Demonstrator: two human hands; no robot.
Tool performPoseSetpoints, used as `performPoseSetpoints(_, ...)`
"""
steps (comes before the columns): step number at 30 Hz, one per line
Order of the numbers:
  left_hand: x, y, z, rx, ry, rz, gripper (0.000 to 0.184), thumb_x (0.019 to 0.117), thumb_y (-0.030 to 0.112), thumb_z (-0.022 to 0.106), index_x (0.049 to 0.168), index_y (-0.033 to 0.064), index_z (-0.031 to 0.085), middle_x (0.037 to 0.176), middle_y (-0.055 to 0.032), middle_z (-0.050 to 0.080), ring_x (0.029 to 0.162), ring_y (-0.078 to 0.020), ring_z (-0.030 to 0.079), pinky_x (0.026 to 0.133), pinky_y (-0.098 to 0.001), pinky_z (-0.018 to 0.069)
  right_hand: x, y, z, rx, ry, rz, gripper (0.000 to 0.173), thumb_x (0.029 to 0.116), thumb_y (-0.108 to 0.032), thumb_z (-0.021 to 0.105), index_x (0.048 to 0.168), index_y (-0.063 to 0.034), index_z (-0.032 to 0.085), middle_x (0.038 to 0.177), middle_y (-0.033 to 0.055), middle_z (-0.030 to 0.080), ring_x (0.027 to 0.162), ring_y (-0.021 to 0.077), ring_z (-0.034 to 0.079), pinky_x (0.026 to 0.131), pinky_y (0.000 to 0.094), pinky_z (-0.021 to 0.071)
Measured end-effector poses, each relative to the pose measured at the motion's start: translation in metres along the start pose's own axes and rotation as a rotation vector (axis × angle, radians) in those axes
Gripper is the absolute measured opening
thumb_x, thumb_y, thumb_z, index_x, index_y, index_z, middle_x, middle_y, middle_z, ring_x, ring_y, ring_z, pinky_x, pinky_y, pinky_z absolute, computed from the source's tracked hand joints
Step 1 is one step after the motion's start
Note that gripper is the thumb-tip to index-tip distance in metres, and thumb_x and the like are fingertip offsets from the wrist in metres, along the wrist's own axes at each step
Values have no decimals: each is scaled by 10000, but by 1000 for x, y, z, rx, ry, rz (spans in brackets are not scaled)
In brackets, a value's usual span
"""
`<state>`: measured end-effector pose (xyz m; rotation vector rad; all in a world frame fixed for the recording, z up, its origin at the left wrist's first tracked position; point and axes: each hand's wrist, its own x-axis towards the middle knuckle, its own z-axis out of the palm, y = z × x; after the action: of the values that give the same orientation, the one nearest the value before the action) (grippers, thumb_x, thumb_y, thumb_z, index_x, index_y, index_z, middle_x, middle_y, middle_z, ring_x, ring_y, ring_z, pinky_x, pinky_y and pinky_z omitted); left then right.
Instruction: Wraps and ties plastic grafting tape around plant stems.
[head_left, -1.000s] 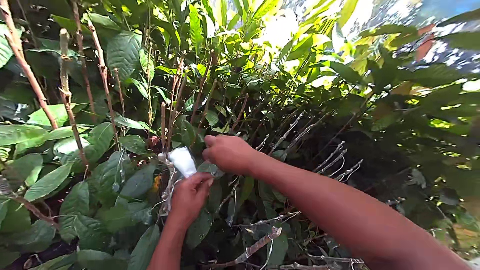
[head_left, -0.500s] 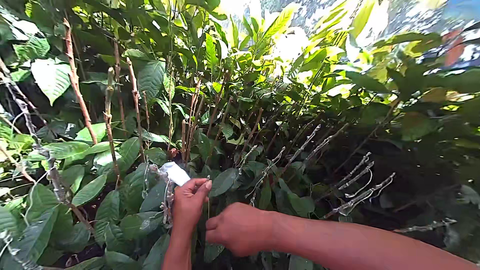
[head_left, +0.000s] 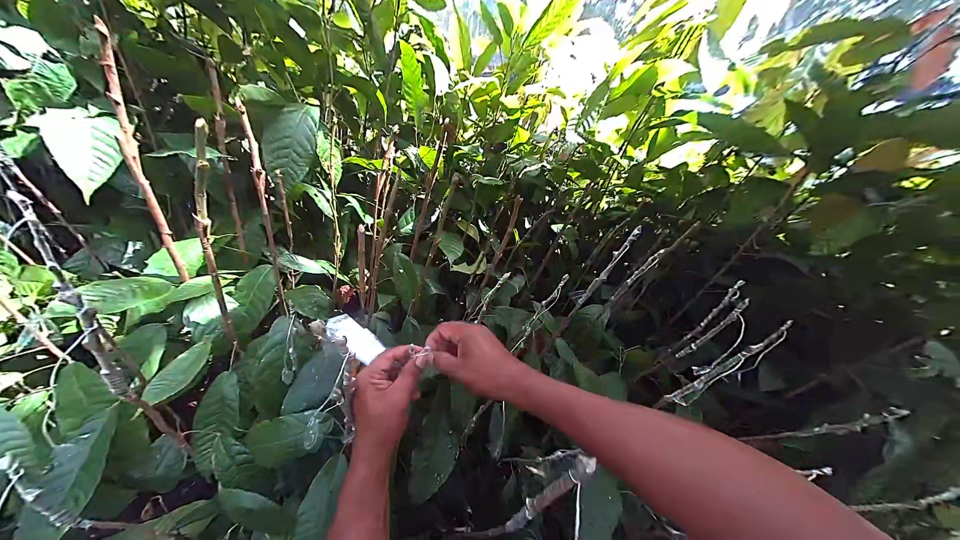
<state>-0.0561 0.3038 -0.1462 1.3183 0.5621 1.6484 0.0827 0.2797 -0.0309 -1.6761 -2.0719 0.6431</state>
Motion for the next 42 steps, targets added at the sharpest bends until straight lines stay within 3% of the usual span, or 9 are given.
performPoseSetpoints(6, 2, 3, -5, -128, -29, -127, 38, 909, 13, 687, 921, 23, 721, 808, -1, 719, 581, -68, 630, 551, -213, 559, -2, 27, 13, -664, 353, -704, 148, 1014, -133, 575, 995, -45, 692, 922, 128, 691, 823, 297, 695, 688, 457, 564)
performPoseSetpoints(11, 3, 6, -11, -118, -5, -81, 191, 888, -43, 637, 1075, -9, 623, 923, -23, 681, 697, -130, 702, 655, -293, 641, -24, 21, -12, -592, 81, -378, 191, 951, -112, 538, 921, 11, 682, 916, 183, 688, 841, 359, 700, 690, 561, 545)
performPoseSetpoints(14, -1, 8, -3, -75, 28, -84, 156, 886, -64, 655, 1036, -21, 642, 883, -17, 705, 671, -110, 702, 643, -272, 636, -55, -4, 11, -211, -220, -511, 129, 922, -23, 614, 853, 41, 703, 838, 163, 679, 804, 288, 672, 713, 487, 540)
performPoseSetpoints(18, -5, 11, 9, 159, -25, -20, 260, 918, 26, 664, 1169, -43, 645, 1044, -48, 689, 775, -50, 695, 699, -213, 612, -80, -13, -21, -371, -168, -477, 245, 1007, -94, 606, 1225, -40, 704, 1229, 172, 676, 1104, 322, 667, 939, 507, 540)
performPoseSetpoints(23, -14, 45, 10, 117, -315, 128, 813, 938, 394, 728, 1574, 47, 360, 1626, -94, 381, 1249, -194, 638, 889, -353, 629, -197, 25, -60, -481, 464, -398, 692, 984, -712, 436, 1514, -271, 501, 1631, 122, 392, 1505, 358, 365, 1169, 656, 349)
performPoseSetpoints(27, -37, 59, 45, 2, -437, 221, 281, 969, 427, 686, 1169, 236, 736, 1036, 53, 757, 893, -94, 733, 753, -282, 634, -256, 69, -52, -125, 700, -420, 827, 974, -751, 400, 1545, -156, 461, 1647, 118, 369, 1525, 268, 341, 1232, 512, 336)
performPoseSetpoints(30, -45, 55, 75, 125, -443, 313, 358, 991, 415, 668, 725, 183, 605, 616, 118, 537, 554, 46, 512, 537, -139, 457, -238, 80, -35, 278, 660, -439, 701, 986, -645, 531, 1417, -96, 600, 1526, 84, 523, 1388, 200, 515, 1120, 392, 488)
performPoseSetpoints(36, -34, 59, 98, 236, -703, 186, 368, 951, 376, 698, 710, 162, 518, 709, 99, 484, 663, 26, 471, 641, -172, 419, -161, 62, -43, 674, 391, -222, 412, 941, -309, 712, 1256, -46, 690, 1234, 59, 671, 1064, 120, 674, 914, 302, 584)
performPoseSetpoints(42, -31, 57, 105, 191, -801, 87, 358, 912, 386, 751, 668, 185, 584, 708, 127, 573, 695, 39, 541, 675, -187, 468, -122, 61, -29, 904, 532, -293, 95, 891, -107, 752, 934, -28, 721, 926, 38, 678, 806, 81, 648, 743, 244, 565)
